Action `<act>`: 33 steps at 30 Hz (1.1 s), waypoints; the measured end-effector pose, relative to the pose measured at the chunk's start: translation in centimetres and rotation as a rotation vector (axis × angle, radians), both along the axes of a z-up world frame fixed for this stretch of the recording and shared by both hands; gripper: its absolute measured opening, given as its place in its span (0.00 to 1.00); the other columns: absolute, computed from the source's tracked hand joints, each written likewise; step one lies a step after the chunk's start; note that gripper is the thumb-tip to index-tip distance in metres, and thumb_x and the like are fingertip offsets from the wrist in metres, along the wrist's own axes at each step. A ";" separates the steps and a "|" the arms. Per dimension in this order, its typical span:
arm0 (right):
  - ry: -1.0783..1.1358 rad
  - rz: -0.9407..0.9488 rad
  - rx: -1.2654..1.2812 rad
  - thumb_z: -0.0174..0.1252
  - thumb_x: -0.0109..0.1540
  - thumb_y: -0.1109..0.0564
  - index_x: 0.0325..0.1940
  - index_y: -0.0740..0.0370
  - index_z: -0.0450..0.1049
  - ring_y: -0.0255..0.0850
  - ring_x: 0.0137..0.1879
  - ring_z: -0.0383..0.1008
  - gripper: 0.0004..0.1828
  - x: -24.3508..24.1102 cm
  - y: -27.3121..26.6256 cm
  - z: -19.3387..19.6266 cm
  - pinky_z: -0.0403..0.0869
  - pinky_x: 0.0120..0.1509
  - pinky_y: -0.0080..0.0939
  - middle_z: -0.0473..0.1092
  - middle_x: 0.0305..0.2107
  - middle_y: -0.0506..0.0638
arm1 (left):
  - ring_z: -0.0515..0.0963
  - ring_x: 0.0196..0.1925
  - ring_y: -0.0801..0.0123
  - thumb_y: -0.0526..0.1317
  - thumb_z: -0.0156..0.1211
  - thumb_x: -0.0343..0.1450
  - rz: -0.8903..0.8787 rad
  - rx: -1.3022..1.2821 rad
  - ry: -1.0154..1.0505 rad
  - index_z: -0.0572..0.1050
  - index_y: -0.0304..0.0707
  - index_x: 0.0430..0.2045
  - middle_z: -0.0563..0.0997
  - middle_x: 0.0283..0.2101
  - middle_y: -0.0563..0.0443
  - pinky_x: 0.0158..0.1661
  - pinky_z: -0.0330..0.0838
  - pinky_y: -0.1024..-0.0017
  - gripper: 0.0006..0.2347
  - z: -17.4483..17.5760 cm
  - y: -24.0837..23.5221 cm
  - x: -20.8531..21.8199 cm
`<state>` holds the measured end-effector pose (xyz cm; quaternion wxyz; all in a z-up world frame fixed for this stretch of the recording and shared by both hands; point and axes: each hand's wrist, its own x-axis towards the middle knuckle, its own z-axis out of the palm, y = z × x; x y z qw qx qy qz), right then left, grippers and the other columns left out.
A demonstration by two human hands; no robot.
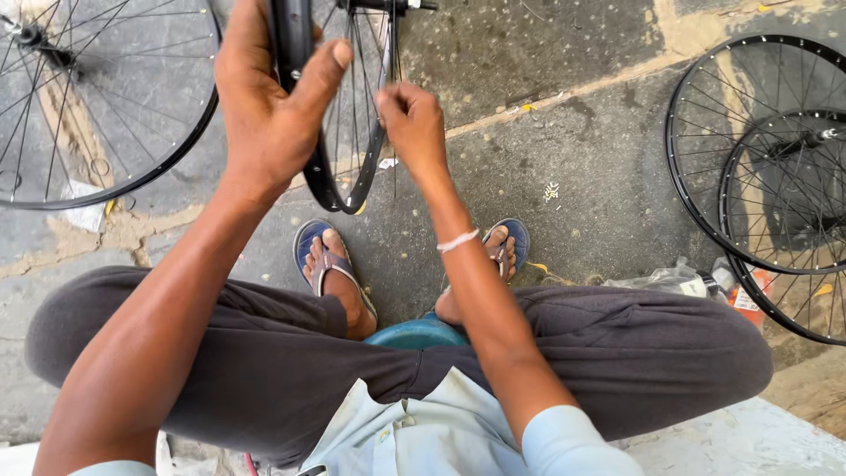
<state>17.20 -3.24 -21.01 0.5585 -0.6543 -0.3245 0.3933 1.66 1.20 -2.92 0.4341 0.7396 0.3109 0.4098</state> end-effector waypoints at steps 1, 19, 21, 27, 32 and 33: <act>0.012 -0.061 0.132 0.57 0.74 0.57 0.50 0.68 0.81 0.36 0.38 0.68 0.11 -0.5 -0.4 1.6 0.68 0.41 0.34 0.71 0.32 0.54 | 0.69 0.36 0.77 0.40 0.69 0.79 0.008 -0.027 -0.033 0.69 0.30 0.50 0.71 0.37 0.55 0.39 0.67 0.78 0.15 0.0 0.3 0.4; -0.869 -0.028 -0.331 0.45 0.72 0.52 0.34 0.64 0.73 0.49 0.26 0.80 0.18 0.9 9.3 -5.3 0.76 0.29 0.50 0.76 0.21 0.58 | 0.72 0.33 0.82 0.35 0.74 0.76 -0.053 -0.169 -0.139 0.65 0.35 0.52 0.71 0.36 0.55 0.36 0.68 0.81 0.19 -0.5 0.4 2.0; -0.951 -0.065 -0.229 0.46 0.70 0.53 0.34 0.64 0.72 0.49 0.25 0.79 0.16 0.7 7.7 -6.1 0.76 0.28 0.50 0.75 0.21 0.58 | 0.71 0.35 0.81 0.34 0.74 0.79 -0.091 -0.116 -0.163 0.64 0.34 0.51 0.70 0.44 0.55 0.39 0.70 0.80 0.18 -0.5 0.6 2.1; -0.948 -0.193 -0.095 0.48 0.69 0.51 0.32 0.64 0.72 0.48 0.24 0.77 0.17 0.4 9.0 -6.7 0.74 0.27 0.48 0.74 0.20 0.57 | 0.73 0.36 0.79 0.33 0.74 0.79 -0.085 -0.071 -0.201 0.65 0.34 0.50 0.70 0.45 0.55 0.39 0.71 0.80 0.18 -0.7 0.2 2.7; -0.809 -0.151 -0.269 0.48 0.70 0.49 0.33 0.64 0.72 0.48 0.24 0.79 0.18 1.5 11.7 -6.6 0.75 0.28 0.49 0.75 0.20 0.56 | 0.72 0.30 0.79 0.34 0.72 0.77 -0.085 -0.116 -0.204 0.64 0.36 0.52 0.71 0.32 0.56 0.34 0.69 0.80 0.18 -0.2 0.3 2.7; -0.862 -0.194 -0.218 0.49 0.68 0.50 0.33 0.63 0.73 0.49 0.25 0.79 0.16 1.6 11.6 -7.0 0.75 0.29 0.50 0.75 0.20 0.56 | 0.72 0.29 0.79 0.34 0.72 0.77 -0.074 -0.154 -0.203 0.64 0.36 0.51 0.71 0.31 0.56 0.32 0.68 0.80 0.18 -0.1 0.5 2.7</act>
